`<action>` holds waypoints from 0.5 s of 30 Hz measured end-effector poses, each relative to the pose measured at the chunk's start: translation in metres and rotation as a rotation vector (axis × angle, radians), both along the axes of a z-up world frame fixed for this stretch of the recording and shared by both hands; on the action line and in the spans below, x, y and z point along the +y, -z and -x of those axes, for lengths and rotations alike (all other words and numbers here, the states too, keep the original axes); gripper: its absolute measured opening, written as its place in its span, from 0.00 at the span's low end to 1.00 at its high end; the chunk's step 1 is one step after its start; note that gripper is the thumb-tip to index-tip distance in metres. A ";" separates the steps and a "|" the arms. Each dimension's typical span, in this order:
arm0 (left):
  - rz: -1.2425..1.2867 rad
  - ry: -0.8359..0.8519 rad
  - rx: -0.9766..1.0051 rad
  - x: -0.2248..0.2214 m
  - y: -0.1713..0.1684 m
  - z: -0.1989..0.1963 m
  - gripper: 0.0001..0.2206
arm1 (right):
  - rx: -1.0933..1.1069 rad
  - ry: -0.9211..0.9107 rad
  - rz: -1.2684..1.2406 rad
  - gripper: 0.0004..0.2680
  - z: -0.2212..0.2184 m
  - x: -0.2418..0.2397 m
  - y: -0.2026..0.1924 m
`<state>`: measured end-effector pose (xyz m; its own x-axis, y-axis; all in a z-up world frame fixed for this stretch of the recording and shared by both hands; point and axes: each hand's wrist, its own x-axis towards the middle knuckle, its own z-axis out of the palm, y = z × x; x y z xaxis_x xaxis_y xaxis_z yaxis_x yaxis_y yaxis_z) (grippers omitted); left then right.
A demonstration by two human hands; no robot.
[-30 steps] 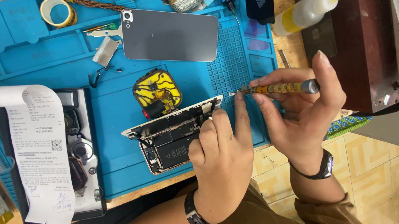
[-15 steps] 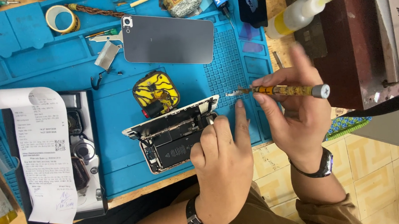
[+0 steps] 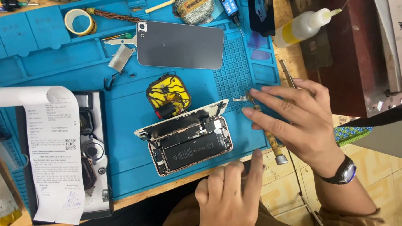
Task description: The person is performing internal repairs on a smartphone, including installing or removing small screws and adjusting internal components.
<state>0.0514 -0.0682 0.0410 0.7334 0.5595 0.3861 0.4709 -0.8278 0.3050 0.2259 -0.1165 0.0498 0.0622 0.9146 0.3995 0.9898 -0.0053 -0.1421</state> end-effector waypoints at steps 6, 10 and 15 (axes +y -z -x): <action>0.088 0.110 0.026 -0.006 0.002 0.015 0.06 | -0.050 -0.028 0.094 0.07 0.000 0.005 -0.005; 0.108 0.126 -0.012 -0.004 0.003 0.019 0.06 | -0.073 -0.024 0.120 0.07 0.002 0.008 -0.004; 0.148 0.201 -0.044 0.002 -0.009 0.024 0.05 | -0.122 -0.002 0.196 0.04 0.004 0.011 -0.008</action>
